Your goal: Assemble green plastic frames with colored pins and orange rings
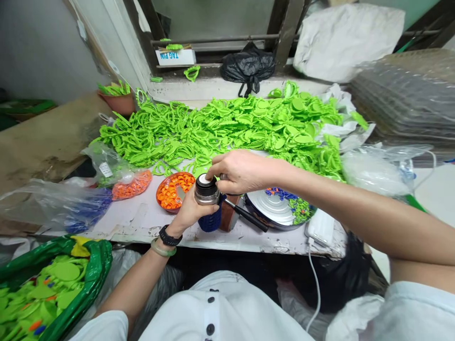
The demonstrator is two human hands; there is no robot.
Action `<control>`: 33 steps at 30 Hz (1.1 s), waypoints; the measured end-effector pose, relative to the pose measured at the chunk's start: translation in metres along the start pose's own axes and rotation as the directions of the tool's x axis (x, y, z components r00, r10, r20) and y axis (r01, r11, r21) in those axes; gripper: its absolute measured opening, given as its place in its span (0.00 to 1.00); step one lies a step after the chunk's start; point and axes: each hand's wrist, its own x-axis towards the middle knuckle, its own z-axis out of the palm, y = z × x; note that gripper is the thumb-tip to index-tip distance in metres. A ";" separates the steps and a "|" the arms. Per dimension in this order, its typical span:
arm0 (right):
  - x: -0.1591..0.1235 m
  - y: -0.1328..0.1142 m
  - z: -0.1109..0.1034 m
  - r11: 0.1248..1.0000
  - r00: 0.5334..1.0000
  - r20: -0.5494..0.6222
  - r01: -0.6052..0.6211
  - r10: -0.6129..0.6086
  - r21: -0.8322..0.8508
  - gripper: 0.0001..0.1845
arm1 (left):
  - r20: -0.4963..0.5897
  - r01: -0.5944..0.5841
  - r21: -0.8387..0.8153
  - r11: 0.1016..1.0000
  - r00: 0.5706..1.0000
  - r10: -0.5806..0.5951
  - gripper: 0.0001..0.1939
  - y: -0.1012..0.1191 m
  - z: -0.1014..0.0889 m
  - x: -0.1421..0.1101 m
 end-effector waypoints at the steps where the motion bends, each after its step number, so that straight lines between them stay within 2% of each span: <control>1: -0.001 0.000 0.000 1.000 1.000 0.014 0.003 -0.003 -0.006 0.20 | -0.002 -0.002 0.016 1.000 1.000 0.002 0.30 -0.001 0.000 0.000; 9: -0.004 -0.008 0.005 0.996 0.993 0.101 -0.058 0.064 -0.062 0.19 | -0.086 0.002 0.171 0.985 0.996 0.013 0.28 -0.014 0.005 -0.001; 14: -0.002 -0.009 0.007 0.995 0.989 0.109 -0.093 0.096 -0.031 0.16 | -0.110 0.020 0.232 0.973 0.994 0.005 0.27 -0.011 0.008 -0.001; 16: -0.005 -0.005 0.006 0.994 0.995 0.055 -0.084 0.080 0.072 0.16 | -0.118 0.038 0.240 0.970 0.993 -0.009 0.28 -0.008 0.008 -0.002; 18: -0.012 0.002 0.010 0.955 0.986 -0.088 -0.111 0.140 0.276 0.16 | -0.121 0.045 0.230 0.972 0.992 -0.017 0.28 -0.007 0.006 -0.003; 19: -0.017 0.006 0.015 0.894 0.954 -0.180 -0.145 0.240 0.423 0.17 | -0.116 0.040 0.220 0.975 0.993 -0.015 0.28 -0.007 0.005 -0.003; 20: -0.023 0.011 0.022 0.785 0.891 -0.247 -0.170 0.381 0.596 0.19 | -0.109 0.031 0.208 0.978 0.994 -0.008 0.27 -0.007 0.004 -0.004; 21: -0.029 0.014 0.032 0.619 0.805 -0.259 -0.164 0.534 0.768 0.20 | -0.101 0.018 0.196 0.980 0.995 0.002 0.27 -0.007 0.002 -0.005; 23: -0.039 0.018 0.061 0.203 0.636 -0.140 -0.026 0.759 0.979 0.24 | -0.083 -0.009 0.177 0.984 0.996 0.024 0.26 -0.006 0.000 -0.007; 24: -0.044 0.018 0.077 0.026 0.598 -0.066 0.076 0.799 0.997 0.24 | -0.078 -0.021 0.179 0.984 0.996 0.036 0.25 -0.004 -0.002 -0.007; 25: -0.047 0.015 0.095 -0.086 0.564 -0.031 0.180 0.825 0.980 0.23 | -0.082 -0.032 0.196 0.980 0.995 0.048 0.25 -0.001 -0.003 -0.008; 26: -0.049 0.010 0.112 -0.145 0.535 -0.026 0.274 0.845 0.951 0.20 | -0.091 -0.039 0.228 0.973 0.994 0.062 0.25 0.003 -0.005 -0.007; 29: -0.048 -0.010 0.155 -0.248 0.589 -0.036 0.393 0.807 0.885 0.23 | -0.119 -0.065 0.412 0.909 0.985 0.125 0.25 0.017 -0.014 -0.004; 31: -0.043 -0.023 0.171 -0.264 0.606 -0.061 0.433 0.793 0.862 0.28 | -0.101 -0.106 0.561 0.821 0.975 0.196 0.26 0.026 -0.022 0.001; 33: -0.037 -0.030 0.180 -0.247 0.586 -0.095 0.476 0.804 0.844 0.32 | -0.061 -0.149 0.698 0.700 0.962 0.265 0.26 0.035 -0.029 0.006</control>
